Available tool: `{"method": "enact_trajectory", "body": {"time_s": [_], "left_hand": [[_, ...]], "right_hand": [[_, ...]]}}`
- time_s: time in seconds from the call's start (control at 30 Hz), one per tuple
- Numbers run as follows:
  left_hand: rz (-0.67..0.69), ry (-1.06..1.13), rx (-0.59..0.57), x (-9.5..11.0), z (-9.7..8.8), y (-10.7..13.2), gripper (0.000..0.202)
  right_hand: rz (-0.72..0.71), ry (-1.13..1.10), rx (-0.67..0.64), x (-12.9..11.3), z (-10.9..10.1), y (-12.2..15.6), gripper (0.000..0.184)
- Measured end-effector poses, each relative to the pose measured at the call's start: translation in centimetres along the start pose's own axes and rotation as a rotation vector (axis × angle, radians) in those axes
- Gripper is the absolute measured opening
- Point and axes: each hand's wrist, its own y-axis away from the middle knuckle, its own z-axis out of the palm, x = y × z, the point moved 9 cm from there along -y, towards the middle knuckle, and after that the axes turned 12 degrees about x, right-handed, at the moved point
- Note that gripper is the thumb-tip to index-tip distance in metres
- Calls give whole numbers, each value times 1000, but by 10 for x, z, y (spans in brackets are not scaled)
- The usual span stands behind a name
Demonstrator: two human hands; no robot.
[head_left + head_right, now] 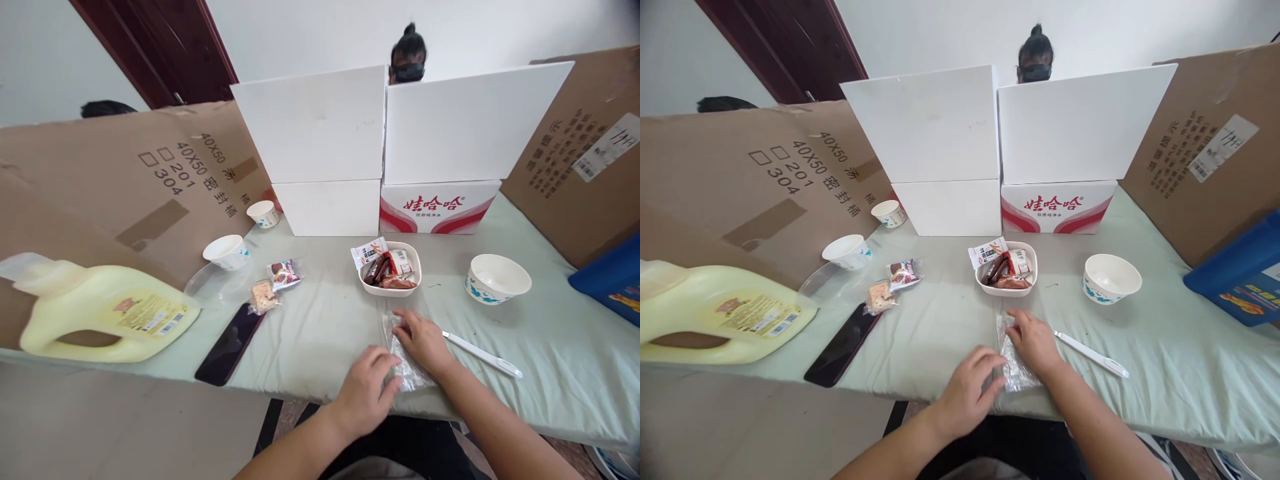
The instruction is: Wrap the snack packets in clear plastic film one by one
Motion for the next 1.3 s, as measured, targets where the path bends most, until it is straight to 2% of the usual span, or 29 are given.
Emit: {"method": "enact_trajectory", "body": {"time_s": [0.07, 0.17, 0.27, 0.37, 0.4, 0.47, 0.53, 0.6, 0.63, 0.77, 0.93, 1.0, 1.17, 1.3], "left_hand": [[55, -54, 90, -6, -5, -19, 16], [153, -126, 64, -18, 7, -41, 13], [198, -232, -13, -31, 23, -47, 11], [203, -265, -38, -37, 29, -43, 11], [203, -260, -36, -37, 29, -42, 14], [202, -254, -38, -36, 28, -40, 23], [206, -274, -66, -36, 29, -39, 31], [222, -311, -110, -34, 32, -38, 33], [232, -328, -130, -33, 34, -37, 32], [275, -350, -169, -28, 37, -34, 33], [324, -321, -209, -23, 39, -30, 37], [324, -290, -228, -23, 39, -29, 43], [288, -205, -261, -25, 39, -29, 61], [263, -159, -271, -28, 39, -29, 66]], "right_hand": [[-6, 6, 1, 0, 1, 0, 30], [-34, 38, 14, -1, -2, 0, 30], [-106, 187, 163, -9, -25, -2, 31], [-154, 333, 327, -21, -52, 6, 32], [-201, 339, 321, -28, -54, 12, 33], [-366, 309, 215, -46, -46, 34, 40], [-512, 286, 94, -60, -33, 67, 56], [-555, 308, 52, -64, -26, 99, 71], [-548, 336, 55, -63, -25, 112, 72], [-545, 406, 76, -58, -33, 140, 52], [-439, 249, 130, -52, -58, 123, 28], [-455, 149, 128, -59, -62, 115, 22], [-519, -19, -43, -71, -56, 98, 20], [-497, 51, -26, -59, -51, 65, 18]]}}
